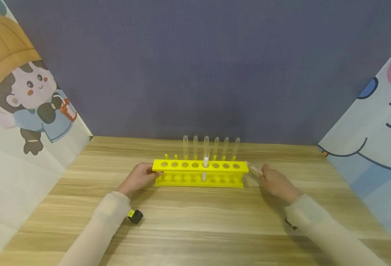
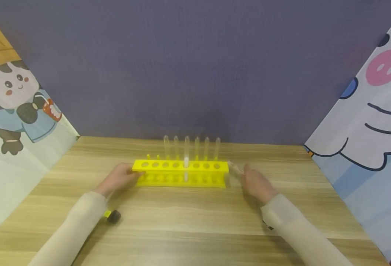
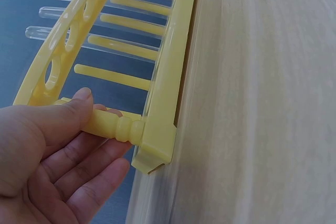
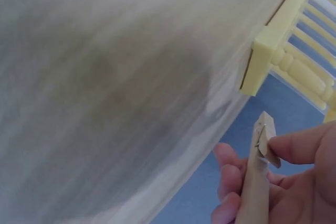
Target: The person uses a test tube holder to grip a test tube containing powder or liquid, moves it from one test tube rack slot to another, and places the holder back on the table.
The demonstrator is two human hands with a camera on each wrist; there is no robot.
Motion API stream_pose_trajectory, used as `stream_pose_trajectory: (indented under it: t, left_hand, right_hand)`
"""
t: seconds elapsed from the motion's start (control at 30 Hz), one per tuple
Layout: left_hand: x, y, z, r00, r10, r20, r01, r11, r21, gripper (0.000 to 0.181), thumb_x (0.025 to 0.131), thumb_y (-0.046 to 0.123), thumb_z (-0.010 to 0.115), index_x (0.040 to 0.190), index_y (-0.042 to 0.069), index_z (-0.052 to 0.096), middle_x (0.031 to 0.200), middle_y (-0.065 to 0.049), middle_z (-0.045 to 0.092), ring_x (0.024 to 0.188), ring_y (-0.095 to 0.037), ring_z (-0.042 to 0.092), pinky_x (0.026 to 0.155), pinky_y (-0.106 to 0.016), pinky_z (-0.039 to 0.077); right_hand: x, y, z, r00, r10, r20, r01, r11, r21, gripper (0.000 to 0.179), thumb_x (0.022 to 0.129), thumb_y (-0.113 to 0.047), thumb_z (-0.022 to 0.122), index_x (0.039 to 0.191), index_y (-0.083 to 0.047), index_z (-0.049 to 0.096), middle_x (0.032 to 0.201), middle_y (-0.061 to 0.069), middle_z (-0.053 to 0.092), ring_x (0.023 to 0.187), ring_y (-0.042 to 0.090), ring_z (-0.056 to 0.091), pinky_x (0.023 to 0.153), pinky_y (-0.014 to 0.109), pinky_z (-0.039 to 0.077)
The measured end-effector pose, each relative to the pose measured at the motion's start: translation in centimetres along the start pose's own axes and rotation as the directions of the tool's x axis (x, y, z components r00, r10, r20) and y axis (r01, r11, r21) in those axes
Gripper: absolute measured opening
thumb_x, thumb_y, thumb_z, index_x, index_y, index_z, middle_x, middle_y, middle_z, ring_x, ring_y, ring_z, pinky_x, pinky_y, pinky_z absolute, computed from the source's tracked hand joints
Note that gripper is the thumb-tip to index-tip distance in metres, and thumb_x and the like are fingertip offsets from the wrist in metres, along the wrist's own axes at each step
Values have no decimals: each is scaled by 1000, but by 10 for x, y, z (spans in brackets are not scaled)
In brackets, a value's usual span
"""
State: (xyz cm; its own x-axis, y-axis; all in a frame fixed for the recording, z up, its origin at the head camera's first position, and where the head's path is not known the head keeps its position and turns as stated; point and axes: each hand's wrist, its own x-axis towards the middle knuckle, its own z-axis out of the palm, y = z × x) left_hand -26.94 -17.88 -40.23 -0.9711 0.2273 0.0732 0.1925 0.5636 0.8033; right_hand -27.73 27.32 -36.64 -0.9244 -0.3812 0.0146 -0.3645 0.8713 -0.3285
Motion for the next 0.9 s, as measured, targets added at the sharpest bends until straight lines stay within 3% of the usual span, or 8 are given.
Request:
stream_pose_trajectory:
  t: [0.2,0.4,0.9]
  left_hand:
    - [2,1,-1,1000,-5,5,5,1000,-7,17,89,13,65,102,3,69,102,-11,70,91,-18,61,80,-36,51]
    - [2,1,-1,1000,-15,0,15,1000,5,16,88,12,65,101,3,70,100,-10,70,84,-17,59,77,-33,50]
    - [1,1,1,1000,-31,-1,31,1000,1,17,89,12,65,103,4,69,103,-11,69,89,-19,60,80,-35,50]
  right_hand:
    - [2,3,7,1000,8,17,-8,1000,-7,9,92,-6,44,90,3,40,67,11,53,58,23,50,53,39,45]
    - [4,6,14,999,35,26,-34,999,-25,11,92,-8,47,89,2,43,68,12,54,58,23,50,52,38,45]
    - [4,2,19,1000,14,24,-12,997,-80,11,90,-7,51,86,2,48,69,10,53,62,23,52,57,41,48]
